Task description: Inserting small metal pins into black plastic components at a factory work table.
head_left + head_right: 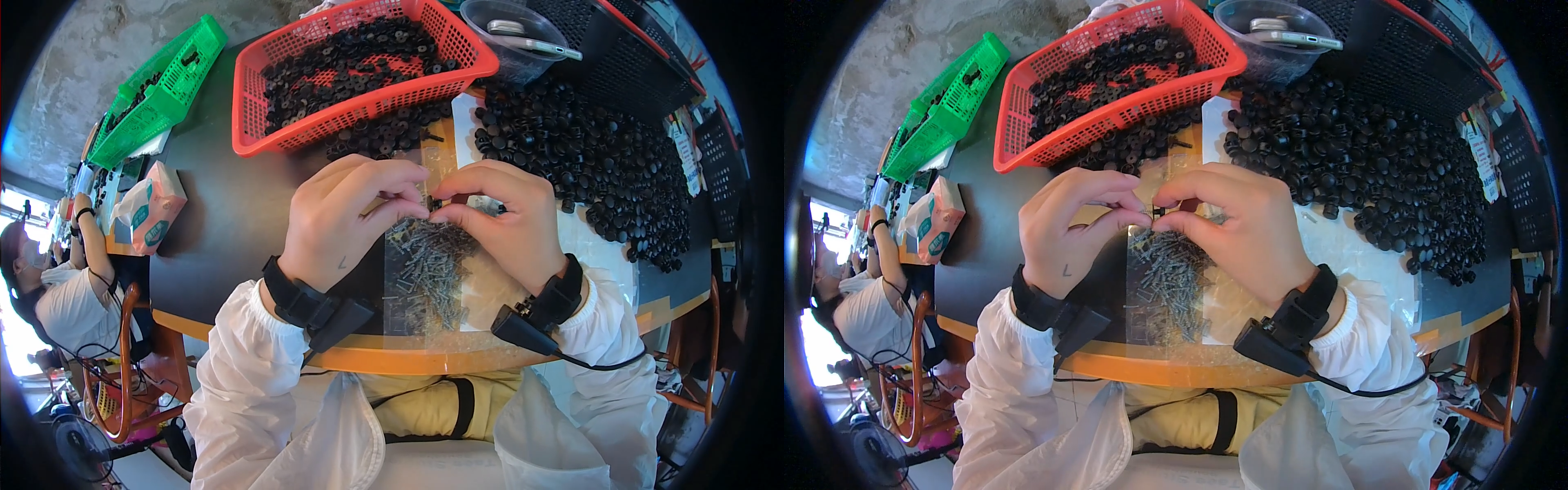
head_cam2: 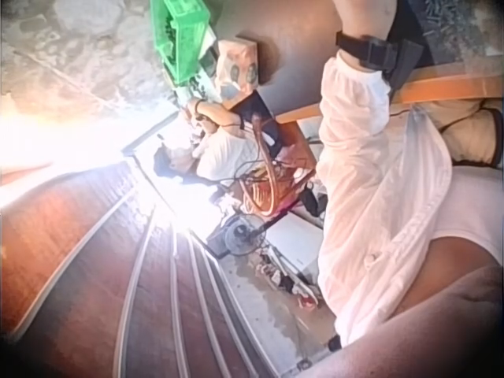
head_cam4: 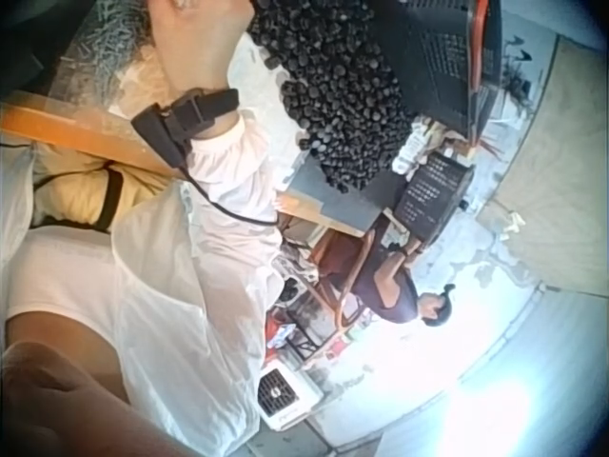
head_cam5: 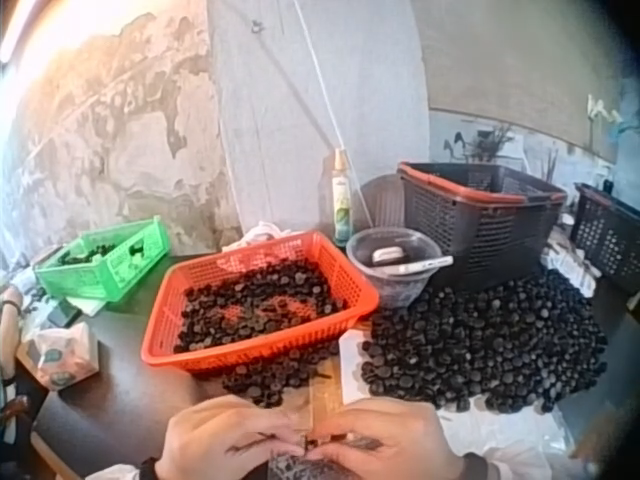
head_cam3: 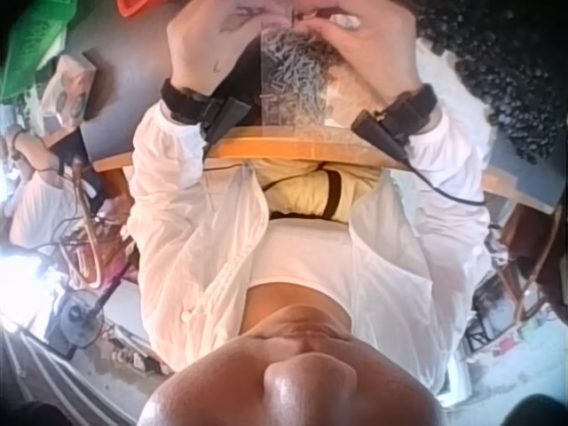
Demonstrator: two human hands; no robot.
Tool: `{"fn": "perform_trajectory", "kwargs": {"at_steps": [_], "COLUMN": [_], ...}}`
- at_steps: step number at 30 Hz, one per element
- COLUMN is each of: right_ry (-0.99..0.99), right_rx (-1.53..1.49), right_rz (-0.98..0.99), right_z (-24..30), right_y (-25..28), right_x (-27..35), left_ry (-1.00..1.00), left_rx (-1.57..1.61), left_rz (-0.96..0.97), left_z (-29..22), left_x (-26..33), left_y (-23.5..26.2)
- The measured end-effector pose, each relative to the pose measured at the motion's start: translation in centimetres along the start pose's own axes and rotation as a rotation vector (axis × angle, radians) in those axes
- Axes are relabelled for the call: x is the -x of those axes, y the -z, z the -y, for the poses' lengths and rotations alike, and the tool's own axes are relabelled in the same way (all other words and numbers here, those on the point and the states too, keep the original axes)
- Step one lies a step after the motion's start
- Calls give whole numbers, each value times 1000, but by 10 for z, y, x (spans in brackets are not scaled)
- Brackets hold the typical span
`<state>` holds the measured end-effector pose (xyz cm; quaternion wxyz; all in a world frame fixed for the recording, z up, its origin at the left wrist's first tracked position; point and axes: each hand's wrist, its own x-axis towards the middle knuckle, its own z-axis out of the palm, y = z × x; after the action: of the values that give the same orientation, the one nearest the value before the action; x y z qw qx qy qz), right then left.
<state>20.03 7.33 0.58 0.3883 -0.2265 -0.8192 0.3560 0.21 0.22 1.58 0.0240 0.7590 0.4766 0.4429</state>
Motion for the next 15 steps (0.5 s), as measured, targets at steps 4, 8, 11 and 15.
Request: {"fn": "perform_trajectory", "kwargs": {"at_steps": [4, 8, 11, 15], "right_ry": [-182, -274, -283, -242], "right_rx": [-312, -423, -438, -384], "right_rz": [-5, -79, -118, -90], "right_z": [-2, -7, -9, -8], "right_y": [-3, -1, -2, -3], "right_x": [4, 0, 0, 3], "left_ry": [0, -81, -32, 42], "left_rx": [11, -512, -597, -705], "left_rz": [-38, 44, 123, 167], "left_z": [-1, 20, 27, 19], "left_x": [-6, -7, -4, -2], "left_y": [4, 21, 25, 24]}}
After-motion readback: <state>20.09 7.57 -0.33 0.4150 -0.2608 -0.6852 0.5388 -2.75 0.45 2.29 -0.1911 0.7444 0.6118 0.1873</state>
